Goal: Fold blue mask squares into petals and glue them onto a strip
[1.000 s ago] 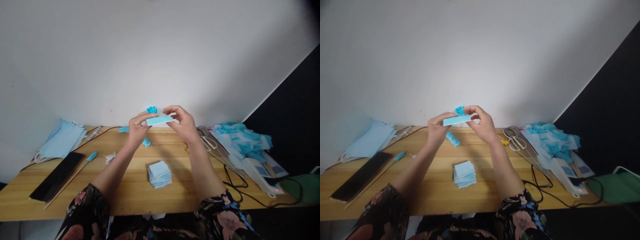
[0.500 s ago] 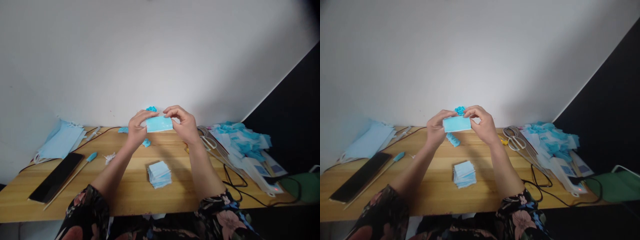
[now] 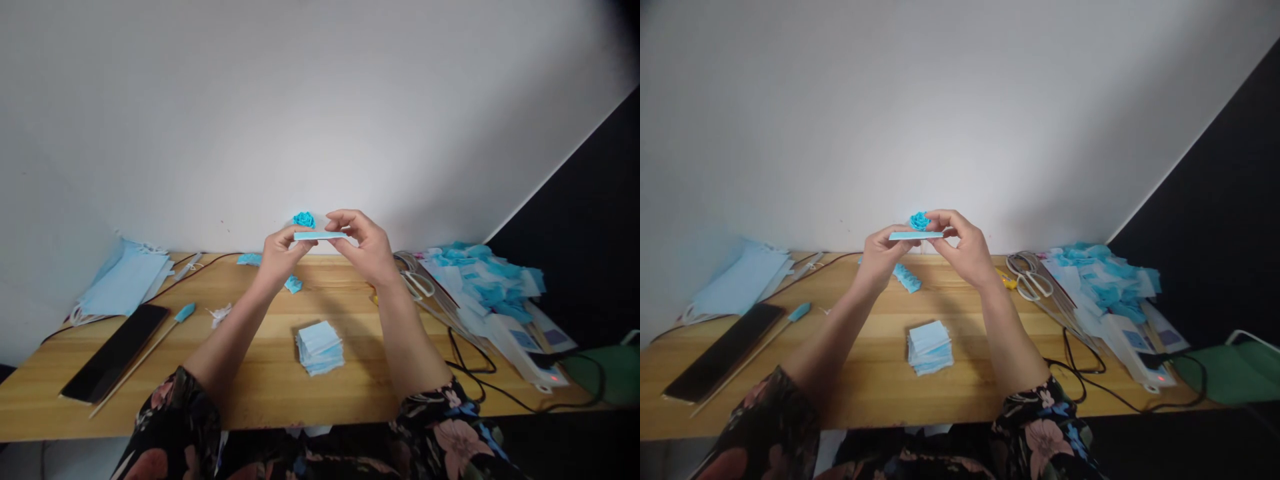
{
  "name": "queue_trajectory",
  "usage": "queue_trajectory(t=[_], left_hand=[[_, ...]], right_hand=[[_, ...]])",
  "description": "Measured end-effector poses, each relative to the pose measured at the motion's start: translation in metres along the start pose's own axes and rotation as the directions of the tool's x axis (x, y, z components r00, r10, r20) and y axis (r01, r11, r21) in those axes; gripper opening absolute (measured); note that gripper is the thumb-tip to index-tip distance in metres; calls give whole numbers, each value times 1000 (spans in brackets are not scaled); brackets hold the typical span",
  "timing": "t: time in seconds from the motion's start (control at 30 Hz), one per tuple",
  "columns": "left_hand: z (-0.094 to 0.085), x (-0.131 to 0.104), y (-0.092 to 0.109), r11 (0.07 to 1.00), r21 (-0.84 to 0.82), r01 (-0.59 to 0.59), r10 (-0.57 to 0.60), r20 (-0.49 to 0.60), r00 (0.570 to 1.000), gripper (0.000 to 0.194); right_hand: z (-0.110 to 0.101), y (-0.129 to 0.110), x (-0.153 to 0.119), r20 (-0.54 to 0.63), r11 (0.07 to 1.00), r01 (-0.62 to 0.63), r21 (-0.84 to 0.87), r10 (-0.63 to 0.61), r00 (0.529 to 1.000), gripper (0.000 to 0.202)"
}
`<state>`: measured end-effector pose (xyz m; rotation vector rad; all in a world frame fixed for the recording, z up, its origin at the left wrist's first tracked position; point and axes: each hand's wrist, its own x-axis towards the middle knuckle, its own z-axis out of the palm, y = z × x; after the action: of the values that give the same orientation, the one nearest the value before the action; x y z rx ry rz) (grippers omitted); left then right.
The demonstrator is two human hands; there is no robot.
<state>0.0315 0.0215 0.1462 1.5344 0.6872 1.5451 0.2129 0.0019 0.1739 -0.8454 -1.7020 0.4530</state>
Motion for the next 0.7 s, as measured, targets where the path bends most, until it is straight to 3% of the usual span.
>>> queue_trajectory(t=[0.2,0.53,0.7], left_hand=[[2,2,-7,990,-58,126,-126,5,992,34],[-1,3,-9,994,-12,110,-110,-45,993,38],[1,2,-5,993,-18,115,-115,-31,993,40]], right_hand=[[0,2,0,35,996,-62,-64,64,997,34],[-1,6,1,77,992,-103,-75,109,991,41],[1,9,2,31,991,-133,-23,133,991,40]])
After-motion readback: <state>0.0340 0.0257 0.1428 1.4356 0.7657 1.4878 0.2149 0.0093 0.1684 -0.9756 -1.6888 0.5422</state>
